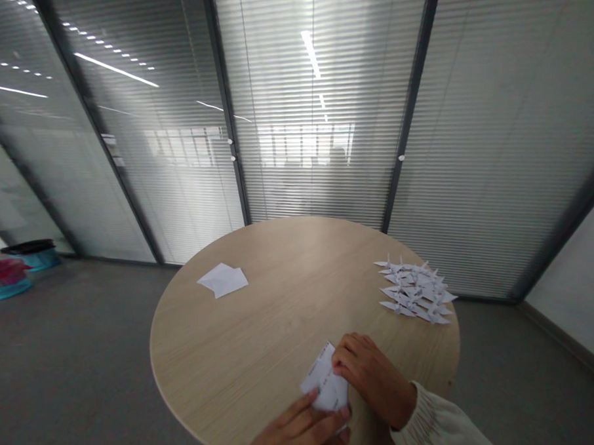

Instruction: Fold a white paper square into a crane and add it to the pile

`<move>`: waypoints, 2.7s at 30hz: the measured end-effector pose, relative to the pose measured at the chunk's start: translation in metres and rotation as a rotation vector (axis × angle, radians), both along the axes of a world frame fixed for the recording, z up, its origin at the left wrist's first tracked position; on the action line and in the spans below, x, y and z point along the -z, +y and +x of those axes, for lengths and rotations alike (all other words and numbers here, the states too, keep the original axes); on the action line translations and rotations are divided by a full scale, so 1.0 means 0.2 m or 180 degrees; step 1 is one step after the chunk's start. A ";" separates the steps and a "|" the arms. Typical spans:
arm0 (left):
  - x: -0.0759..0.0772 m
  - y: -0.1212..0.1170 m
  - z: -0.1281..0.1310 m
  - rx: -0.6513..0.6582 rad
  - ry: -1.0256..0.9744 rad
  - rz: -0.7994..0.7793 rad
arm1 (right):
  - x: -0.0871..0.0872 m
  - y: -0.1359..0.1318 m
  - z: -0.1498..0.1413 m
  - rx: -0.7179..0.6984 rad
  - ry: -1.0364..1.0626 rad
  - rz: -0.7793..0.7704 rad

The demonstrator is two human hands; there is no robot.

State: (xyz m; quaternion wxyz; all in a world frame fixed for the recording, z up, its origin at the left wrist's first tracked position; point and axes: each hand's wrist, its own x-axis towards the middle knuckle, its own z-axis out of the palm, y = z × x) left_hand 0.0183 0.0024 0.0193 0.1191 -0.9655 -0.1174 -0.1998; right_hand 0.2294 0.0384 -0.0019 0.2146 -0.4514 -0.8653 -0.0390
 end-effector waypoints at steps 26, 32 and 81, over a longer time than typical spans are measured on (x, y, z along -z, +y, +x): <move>0.03 0.02 0.00 0.0049 0.0124 -0.0222 | 0.00 0.01 -0.01 -0.0048 -0.0011 -0.0078; 0.08 0.02 0.00 0.0031 0.0000 -0.0244 | -0.02 0.00 -0.01 -0.0018 -0.0046 -0.0068; 0.13 0.03 0.09 0.0067 -0.0131 0.0239 | 0.05 -0.12 0.10 0.0090 0.1213 0.0359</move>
